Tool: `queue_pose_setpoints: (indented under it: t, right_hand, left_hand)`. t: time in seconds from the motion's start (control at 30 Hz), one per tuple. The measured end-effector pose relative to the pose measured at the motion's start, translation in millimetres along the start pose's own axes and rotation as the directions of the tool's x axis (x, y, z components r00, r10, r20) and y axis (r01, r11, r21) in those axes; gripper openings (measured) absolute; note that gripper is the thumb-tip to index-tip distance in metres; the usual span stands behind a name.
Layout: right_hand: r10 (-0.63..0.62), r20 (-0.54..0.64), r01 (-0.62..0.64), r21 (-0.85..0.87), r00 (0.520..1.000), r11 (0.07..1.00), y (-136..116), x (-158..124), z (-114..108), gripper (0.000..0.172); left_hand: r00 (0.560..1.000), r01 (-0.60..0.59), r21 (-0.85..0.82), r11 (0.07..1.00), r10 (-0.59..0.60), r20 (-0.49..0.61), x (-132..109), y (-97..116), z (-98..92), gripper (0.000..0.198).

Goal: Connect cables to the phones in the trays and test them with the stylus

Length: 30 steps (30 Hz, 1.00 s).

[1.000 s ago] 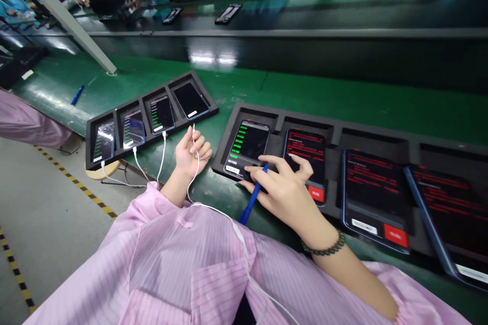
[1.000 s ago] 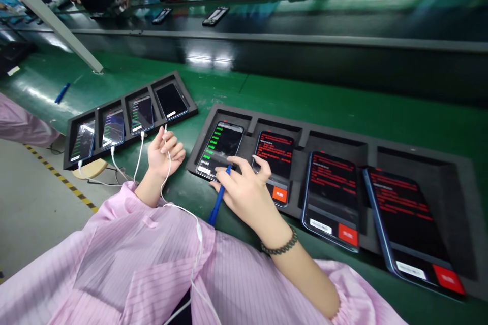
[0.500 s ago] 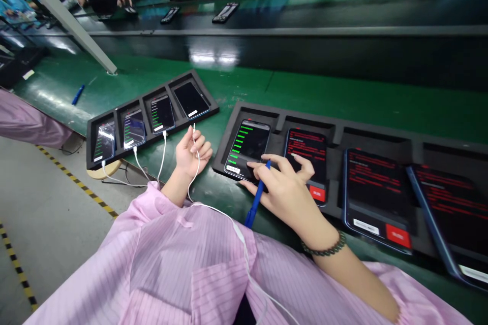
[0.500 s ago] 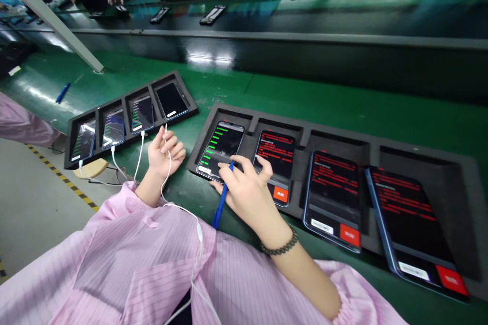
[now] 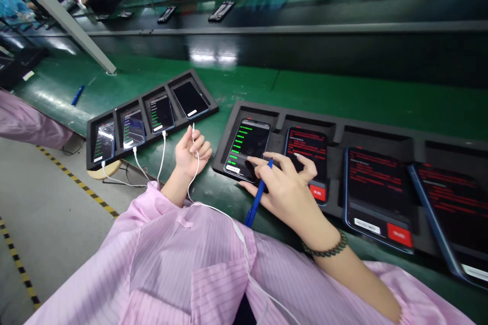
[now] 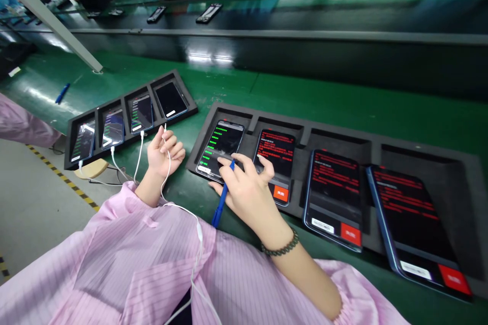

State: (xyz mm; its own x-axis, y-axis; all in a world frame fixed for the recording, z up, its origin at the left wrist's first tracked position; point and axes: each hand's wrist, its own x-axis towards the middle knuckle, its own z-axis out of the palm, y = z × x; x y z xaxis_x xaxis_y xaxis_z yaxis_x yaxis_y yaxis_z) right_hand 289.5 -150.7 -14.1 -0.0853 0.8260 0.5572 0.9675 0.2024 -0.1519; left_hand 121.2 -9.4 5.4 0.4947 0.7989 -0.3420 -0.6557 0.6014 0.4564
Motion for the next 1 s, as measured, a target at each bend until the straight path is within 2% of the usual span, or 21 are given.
queue_pose_setpoints:
  t: [0.4,0.67,1.0]
  right_hand:
    - [0.017,-0.002,-0.017,0.013,1.0,1.0,-0.2,-0.1,-0.1,0.015]
    - [0.033,-0.015,-0.033,0.038,0.999,0.999,-1.5,0.4,0.4,0.018]
    - [0.041,0.014,-0.041,0.027,0.999,0.999,-1.8,-0.7,-0.9,0.017]
  left_hand:
    - [0.998,0.0,0.025,1.0,0.002,-0.064,-0.6,0.5,3.1,0.056]
    - [0.999,-0.001,0.022,1.0,0.002,-0.044,-1.4,0.0,3.8,0.056]
    - [0.995,-0.025,0.088,0.996,0.033,-0.097,0.7,-0.7,4.6,0.054]
